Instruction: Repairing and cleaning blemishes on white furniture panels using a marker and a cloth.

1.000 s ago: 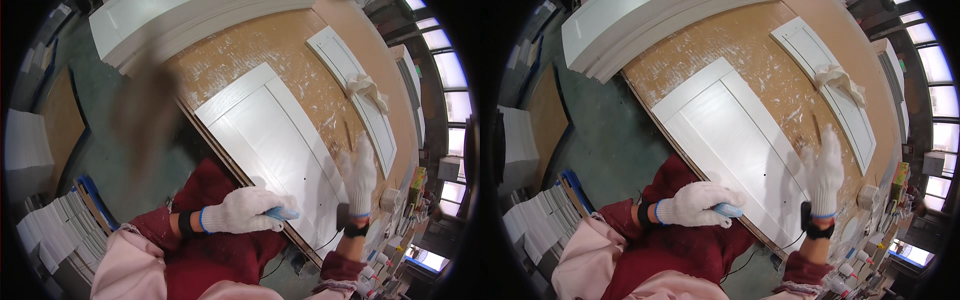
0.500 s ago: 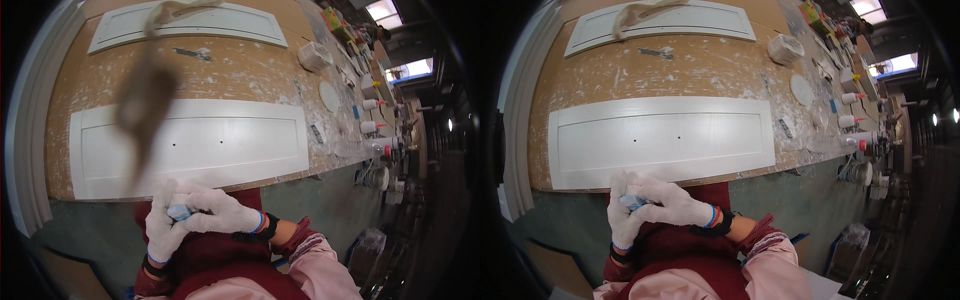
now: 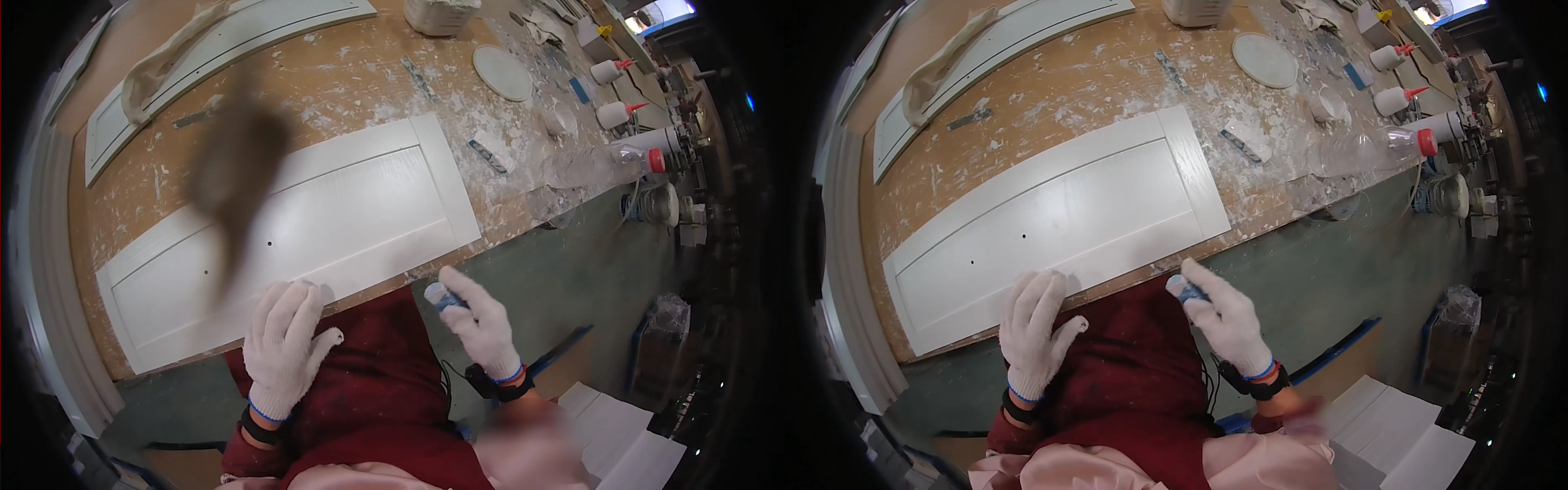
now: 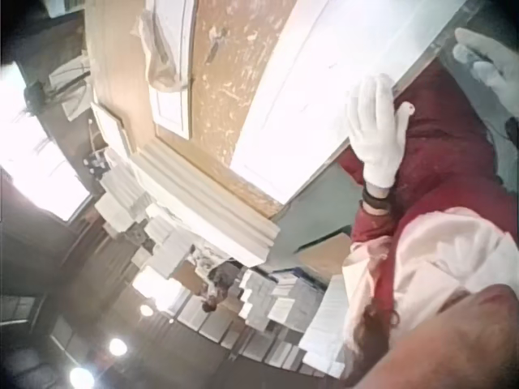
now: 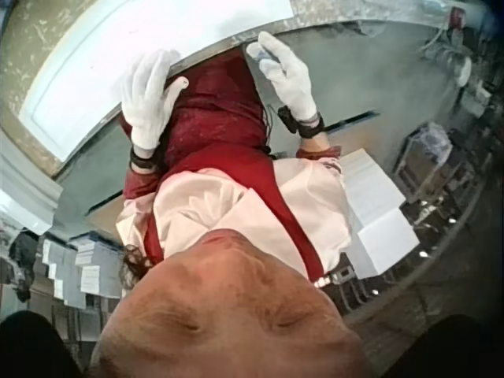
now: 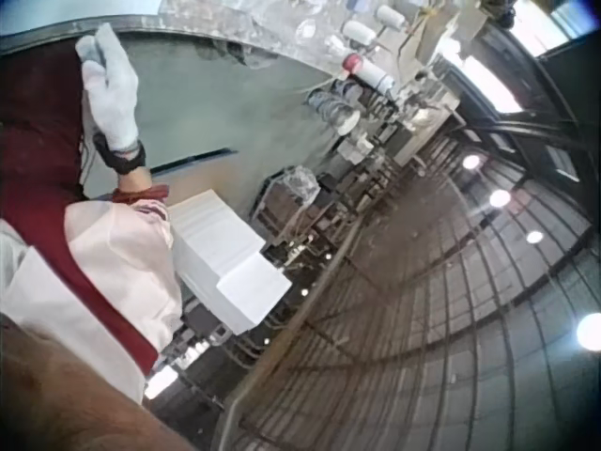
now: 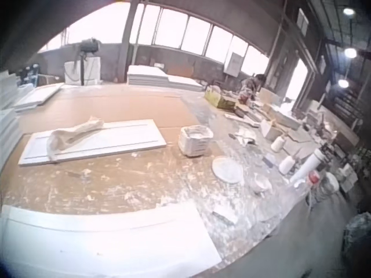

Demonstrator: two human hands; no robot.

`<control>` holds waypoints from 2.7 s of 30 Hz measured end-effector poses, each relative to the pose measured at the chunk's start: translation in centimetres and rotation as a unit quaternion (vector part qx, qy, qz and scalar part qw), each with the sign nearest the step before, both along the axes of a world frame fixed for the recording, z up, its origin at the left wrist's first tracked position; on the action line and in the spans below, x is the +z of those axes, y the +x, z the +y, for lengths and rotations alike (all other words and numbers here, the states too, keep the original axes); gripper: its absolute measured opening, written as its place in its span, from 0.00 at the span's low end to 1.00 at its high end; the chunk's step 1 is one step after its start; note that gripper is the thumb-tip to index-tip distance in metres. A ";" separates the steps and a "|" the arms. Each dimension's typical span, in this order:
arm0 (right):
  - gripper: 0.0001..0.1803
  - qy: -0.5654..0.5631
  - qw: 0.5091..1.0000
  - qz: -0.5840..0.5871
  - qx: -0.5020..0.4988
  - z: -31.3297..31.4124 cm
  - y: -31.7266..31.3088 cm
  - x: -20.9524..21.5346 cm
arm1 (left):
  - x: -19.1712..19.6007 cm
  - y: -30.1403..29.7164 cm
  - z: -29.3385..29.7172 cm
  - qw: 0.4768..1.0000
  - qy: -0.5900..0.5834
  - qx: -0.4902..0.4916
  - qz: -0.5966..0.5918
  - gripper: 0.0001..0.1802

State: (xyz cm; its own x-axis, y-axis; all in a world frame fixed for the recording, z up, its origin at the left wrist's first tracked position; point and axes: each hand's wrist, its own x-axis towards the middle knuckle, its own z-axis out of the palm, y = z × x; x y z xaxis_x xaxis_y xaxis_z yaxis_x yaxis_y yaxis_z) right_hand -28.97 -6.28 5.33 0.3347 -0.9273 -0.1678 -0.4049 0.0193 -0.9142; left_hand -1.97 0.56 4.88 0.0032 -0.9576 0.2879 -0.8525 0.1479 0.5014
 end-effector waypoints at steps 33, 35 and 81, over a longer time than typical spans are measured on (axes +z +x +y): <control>0.19 -0.290 0.940 0.181 -0.001 -10.0 1.7 0.2 | -2.8 -1.2 -3.4 0.999 -0.027 0.021 -0.024 0.38; 0.19 -0.275 0.944 0.182 0.006 -9.9 1.7 0.2 | -2.7 -1.3 -3.4 0.999 -0.030 0.024 -0.027 0.38; 0.19 -0.182 0.969 0.079 -0.145 -6.6 -3.6 -1.9 | -2.6 -1.3 -3.3 0.999 0.020 0.037 0.002 0.42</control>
